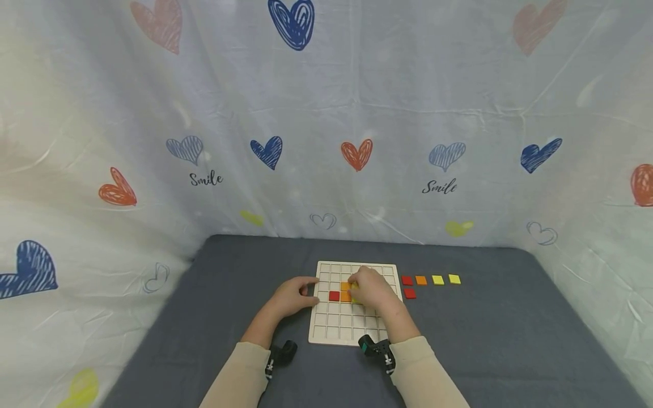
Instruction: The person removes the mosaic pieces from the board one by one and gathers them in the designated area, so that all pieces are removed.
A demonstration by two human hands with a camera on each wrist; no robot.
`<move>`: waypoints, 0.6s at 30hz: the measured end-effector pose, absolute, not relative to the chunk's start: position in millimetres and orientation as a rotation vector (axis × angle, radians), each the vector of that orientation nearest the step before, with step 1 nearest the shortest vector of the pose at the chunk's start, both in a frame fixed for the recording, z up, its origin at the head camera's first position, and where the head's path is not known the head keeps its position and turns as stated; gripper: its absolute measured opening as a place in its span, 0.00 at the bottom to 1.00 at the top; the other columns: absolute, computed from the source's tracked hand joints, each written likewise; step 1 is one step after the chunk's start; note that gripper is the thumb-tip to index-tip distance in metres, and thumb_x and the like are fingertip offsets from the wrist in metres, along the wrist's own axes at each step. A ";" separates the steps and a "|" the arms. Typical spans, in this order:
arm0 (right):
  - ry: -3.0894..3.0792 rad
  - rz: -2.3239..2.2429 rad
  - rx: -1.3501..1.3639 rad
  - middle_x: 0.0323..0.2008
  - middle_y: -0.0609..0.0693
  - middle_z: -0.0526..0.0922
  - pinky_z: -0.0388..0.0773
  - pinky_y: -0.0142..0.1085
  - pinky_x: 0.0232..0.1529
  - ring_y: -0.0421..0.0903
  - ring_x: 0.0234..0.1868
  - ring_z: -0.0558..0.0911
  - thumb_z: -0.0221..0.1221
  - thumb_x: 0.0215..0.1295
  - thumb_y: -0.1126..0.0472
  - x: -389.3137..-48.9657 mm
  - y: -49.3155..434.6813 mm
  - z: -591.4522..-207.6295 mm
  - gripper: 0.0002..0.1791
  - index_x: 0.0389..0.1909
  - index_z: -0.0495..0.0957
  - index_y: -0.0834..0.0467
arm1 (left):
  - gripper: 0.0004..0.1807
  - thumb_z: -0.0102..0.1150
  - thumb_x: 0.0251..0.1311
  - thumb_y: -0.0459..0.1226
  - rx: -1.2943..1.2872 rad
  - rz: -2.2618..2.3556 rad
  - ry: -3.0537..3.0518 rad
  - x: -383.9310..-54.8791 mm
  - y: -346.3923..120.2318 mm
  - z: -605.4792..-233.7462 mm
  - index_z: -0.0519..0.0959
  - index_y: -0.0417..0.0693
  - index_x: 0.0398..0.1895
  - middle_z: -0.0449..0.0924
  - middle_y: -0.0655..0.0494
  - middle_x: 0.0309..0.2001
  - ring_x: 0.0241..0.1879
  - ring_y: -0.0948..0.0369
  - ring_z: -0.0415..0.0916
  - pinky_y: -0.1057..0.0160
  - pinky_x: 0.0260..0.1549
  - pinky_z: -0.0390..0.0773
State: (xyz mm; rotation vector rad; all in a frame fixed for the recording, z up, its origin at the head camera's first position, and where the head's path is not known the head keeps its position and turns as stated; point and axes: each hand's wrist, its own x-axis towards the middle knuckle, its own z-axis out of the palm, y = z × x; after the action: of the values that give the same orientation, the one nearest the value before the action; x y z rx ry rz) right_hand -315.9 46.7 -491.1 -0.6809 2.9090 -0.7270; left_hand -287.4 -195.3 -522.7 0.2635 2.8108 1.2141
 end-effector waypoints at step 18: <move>2.980 -0.835 -0.657 0.38 0.48 0.78 0.77 0.45 0.42 0.48 0.39 0.78 0.72 0.60 0.60 -315.9 45.9 -482.7 0.13 0.46 0.88 0.56 | 0.29 0.74 0.59 0.40 0.260 1.213 2.809 -287.2 -195.1 -521.5 0.80 0.46 0.65 0.70 0.57 0.26 0.23 0.61 0.64 0.61 0.24 0.65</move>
State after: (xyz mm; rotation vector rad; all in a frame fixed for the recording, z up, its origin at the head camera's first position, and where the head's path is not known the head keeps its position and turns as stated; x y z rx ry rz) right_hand -315.9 45.9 -482.7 -0.6572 2.9802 -0.8349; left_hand -287.2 -195.1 -521.5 0.2597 2.8093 1.2129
